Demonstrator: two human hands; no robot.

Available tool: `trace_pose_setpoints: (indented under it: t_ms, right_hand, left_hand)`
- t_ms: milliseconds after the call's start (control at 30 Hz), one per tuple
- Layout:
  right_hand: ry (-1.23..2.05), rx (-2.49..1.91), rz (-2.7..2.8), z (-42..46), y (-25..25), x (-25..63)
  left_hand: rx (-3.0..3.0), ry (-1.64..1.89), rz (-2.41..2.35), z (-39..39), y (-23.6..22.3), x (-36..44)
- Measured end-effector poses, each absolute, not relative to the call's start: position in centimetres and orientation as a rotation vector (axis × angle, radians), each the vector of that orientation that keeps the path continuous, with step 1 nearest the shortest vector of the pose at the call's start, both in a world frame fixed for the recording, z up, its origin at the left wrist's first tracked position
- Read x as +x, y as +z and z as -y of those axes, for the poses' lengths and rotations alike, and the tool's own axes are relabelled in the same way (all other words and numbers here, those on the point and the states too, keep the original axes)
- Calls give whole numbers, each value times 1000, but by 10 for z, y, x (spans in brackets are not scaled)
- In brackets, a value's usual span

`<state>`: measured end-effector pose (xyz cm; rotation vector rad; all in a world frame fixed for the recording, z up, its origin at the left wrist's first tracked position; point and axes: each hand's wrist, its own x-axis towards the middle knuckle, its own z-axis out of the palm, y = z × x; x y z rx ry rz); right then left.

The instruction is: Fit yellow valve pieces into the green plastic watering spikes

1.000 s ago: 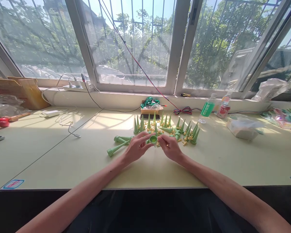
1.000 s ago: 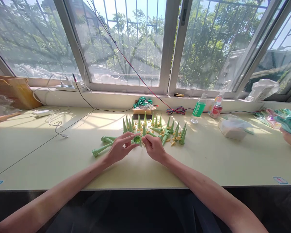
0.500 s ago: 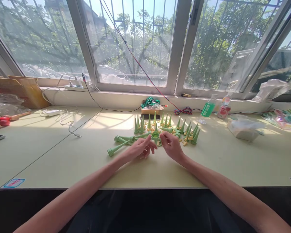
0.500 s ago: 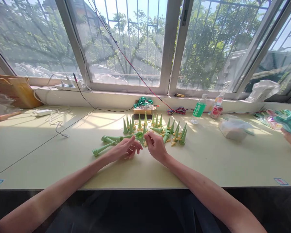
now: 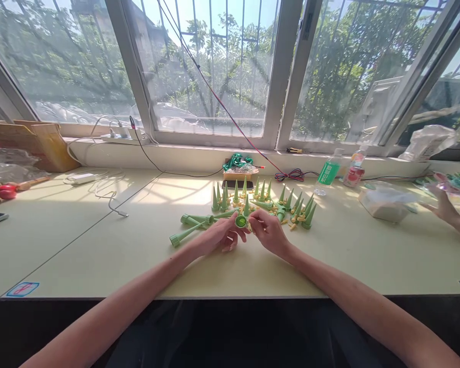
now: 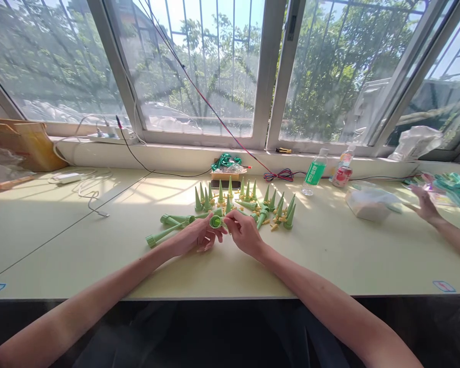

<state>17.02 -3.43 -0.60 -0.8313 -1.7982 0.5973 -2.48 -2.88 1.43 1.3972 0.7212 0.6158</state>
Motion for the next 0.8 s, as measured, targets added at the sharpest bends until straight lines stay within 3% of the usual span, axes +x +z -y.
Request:
trace_pose_setpoints:
  t_ms: [433, 800]
  right_hand:
    - [607, -804, 1848, 35, -5, 171]
    - [509, -824, 1881, 32, -5, 171]
  left_hand:
    - [1696, 704, -714, 32, 16, -31]
    - [2219, 1035, -778, 27, 8, -31]
